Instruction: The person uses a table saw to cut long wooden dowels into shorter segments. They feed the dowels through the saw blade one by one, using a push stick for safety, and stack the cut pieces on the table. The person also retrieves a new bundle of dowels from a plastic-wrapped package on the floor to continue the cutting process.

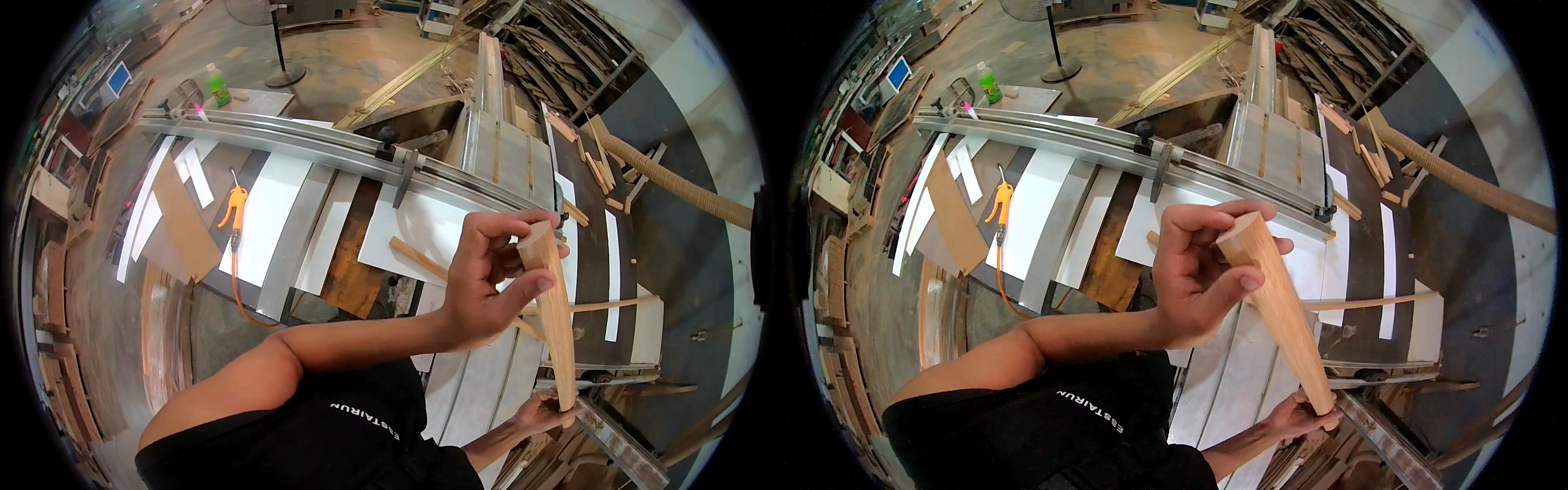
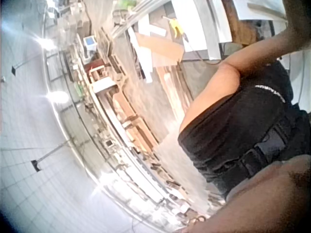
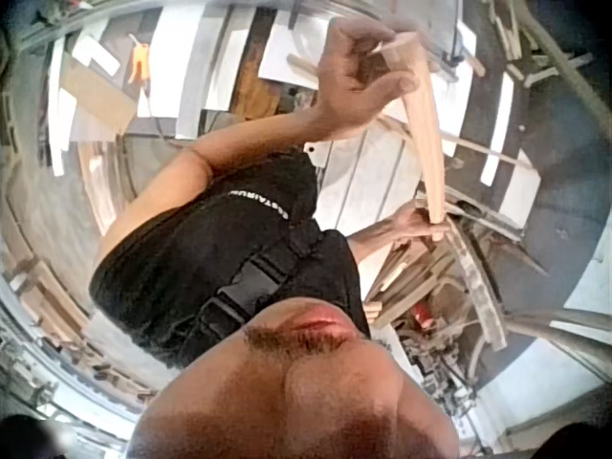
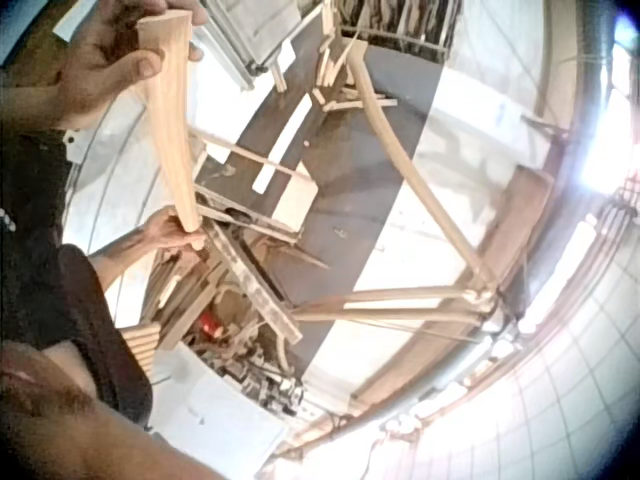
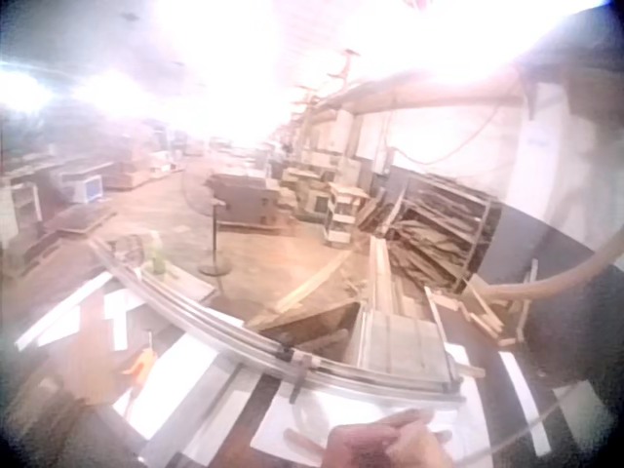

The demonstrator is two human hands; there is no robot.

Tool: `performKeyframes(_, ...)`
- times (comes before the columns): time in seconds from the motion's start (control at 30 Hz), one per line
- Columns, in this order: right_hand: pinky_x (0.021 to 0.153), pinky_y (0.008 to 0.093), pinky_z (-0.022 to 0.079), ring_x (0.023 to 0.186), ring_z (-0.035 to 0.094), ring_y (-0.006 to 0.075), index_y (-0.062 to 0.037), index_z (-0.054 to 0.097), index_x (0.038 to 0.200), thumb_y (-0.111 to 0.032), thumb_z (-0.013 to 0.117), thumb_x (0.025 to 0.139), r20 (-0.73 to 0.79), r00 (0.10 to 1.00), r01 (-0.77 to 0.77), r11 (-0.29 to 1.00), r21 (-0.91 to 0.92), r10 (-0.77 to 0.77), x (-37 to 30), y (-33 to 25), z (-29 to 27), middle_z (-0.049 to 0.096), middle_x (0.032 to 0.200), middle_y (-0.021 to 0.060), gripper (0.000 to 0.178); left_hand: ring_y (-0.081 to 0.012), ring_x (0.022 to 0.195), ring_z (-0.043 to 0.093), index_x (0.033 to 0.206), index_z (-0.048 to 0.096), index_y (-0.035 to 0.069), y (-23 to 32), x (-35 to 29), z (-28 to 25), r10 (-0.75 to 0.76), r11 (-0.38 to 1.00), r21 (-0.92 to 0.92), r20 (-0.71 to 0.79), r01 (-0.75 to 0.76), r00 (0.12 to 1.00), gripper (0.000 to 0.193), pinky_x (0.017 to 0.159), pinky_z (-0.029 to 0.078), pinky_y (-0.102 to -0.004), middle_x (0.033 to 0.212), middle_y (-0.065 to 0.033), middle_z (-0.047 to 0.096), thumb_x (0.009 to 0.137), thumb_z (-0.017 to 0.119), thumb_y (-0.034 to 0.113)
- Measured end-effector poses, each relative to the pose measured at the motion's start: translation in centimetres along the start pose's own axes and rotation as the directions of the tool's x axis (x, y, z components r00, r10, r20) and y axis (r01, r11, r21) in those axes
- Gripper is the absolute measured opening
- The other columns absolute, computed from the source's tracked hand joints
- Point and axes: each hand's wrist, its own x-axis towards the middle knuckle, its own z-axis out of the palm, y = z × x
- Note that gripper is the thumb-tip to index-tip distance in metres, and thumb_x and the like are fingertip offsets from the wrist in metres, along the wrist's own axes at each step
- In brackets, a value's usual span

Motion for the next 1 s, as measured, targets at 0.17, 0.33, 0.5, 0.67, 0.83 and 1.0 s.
performKeyframes(0.17, 0.072, 0.0254, 0.066, 0.092, 0.068, 0.0124, 0.0004, 0.063, 0.112, -0.039, 0.069, 0.095, -0.154, 0.988, -0.004, 0.998, -0.059, -0.005, -1.8, 1.5, 2.4, 0.068, 0.105, 0.008, 0.043, -0.0236, 0.121, 0.061, 0.125, 0.033, 0.007, -0.4, 1.0, -1.1, -0.006, 0.996, 0.085, -0.026, 0.008, 1.0, 0.041, 0.098, 0.06, -0.0423, 0.14, -0.0258, 0.048, 0.098, 0.063, 0.007)
performKeyframes(0.33, 0.07, 0.0237, 0.065, 0.088, 0.07, 0.0144, -0.0004, 0.064, 0.111, -0.041, 0.07, 0.094, -0.266, 0.954, 0.084, 0.973, -0.213, -0.14, -2.1, 1.4, 4.6, 0.07, 0.104, 0.0072, 0.045, -0.0234, 0.115, 0.064, 0.122, 0.033, 0.008, -0.6, 1.6, -1.7, 0.01, 0.995, 0.096, -0.079, -0.003, 0.997, 0.037, 0.091, 0.063, -0.0407, 0.141, -0.0264, 0.047, 0.099, 0.061, 0.008)
performKeyframes(0.5, 0.067, 0.0238, 0.064, 0.089, 0.07, 0.0148, 0.0016, 0.064, 0.112, -0.04, 0.067, 0.096, -0.31, 0.932, 0.125, 0.968, -0.217, -0.189, -2.1, 1.4, 6.0, 0.071, 0.104, 0.0083, 0.044, -0.0238, 0.109, 0.067, 0.118, 0.028, 0.01, -0.8, 1.8, -1.9, 0.039, 0.993, 0.112, -0.09, -0.029, 0.995, 0.038, 0.089, 0.065, -0.0401, 0.141, -0.0287, 0.046, 0.099, 0.06, 0.007)
performKeyframes(0.67, 0.063, 0.0239, 0.063, 0.089, 0.071, 0.015, 0.003, 0.064, 0.111, -0.041, 0.065, 0.097, -0.277, 0.935, 0.147, 0.952, -0.269, -0.223, -2.3, 1.9, 7.5, 0.072, 0.099, 0.0097, 0.046, -0.026, 0.108, 0.068, 0.116, 0.025, 0.011, -1.1, 2.0, -2.1, 0.057, 0.993, 0.108, -0.131, -0.043, 0.99, 0.04, 0.089, 0.065, -0.0414, 0.141, -0.03, 0.045, 0.099, 0.06, 0.008)
performKeyframes(0.83, 0.066, 0.0258, 0.063, 0.087, 0.07, 0.0157, 0.0026, 0.064, 0.111, -0.044, 0.066, 0.096, -0.274, 0.944, 0.113, 0.962, -0.247, -0.181, -2.2, 1.7, 6.9, 0.071, 0.099, 0.0092, 0.049, -0.0282, 0.106, 0.069, 0.118, 0.025, 0.011, -0.9, 1.9, -2.3, 0.012, 0.996, 0.089, -0.147, 0.001, 0.989, 0.04, 0.089, 0.064, -0.0406, 0.142, -0.0295, 0.045, 0.099, 0.06, 0.008)
performKeyframes(1.0, 0.074, 0.0274, 0.065, 0.092, 0.069, 0.0174, 0.002, 0.064, 0.111, -0.042, 0.066, 0.097, -0.332, 0.914, 0.141, 0.952, -0.273, -0.231, -2.2, 2.3, 8.1, 0.069, 0.105, 0.0111, 0.046, -0.0202, 0.102, 0.067, 0.116, 0.028, 0.009, -1.1, 1.8, -2.4, -0.024, 0.998, 0.05, -0.189, 0.034, 0.982, 0.04, 0.083, 0.061, -0.0297, 0.143, -0.0261, 0.046, 0.097, 0.063, 0.004)
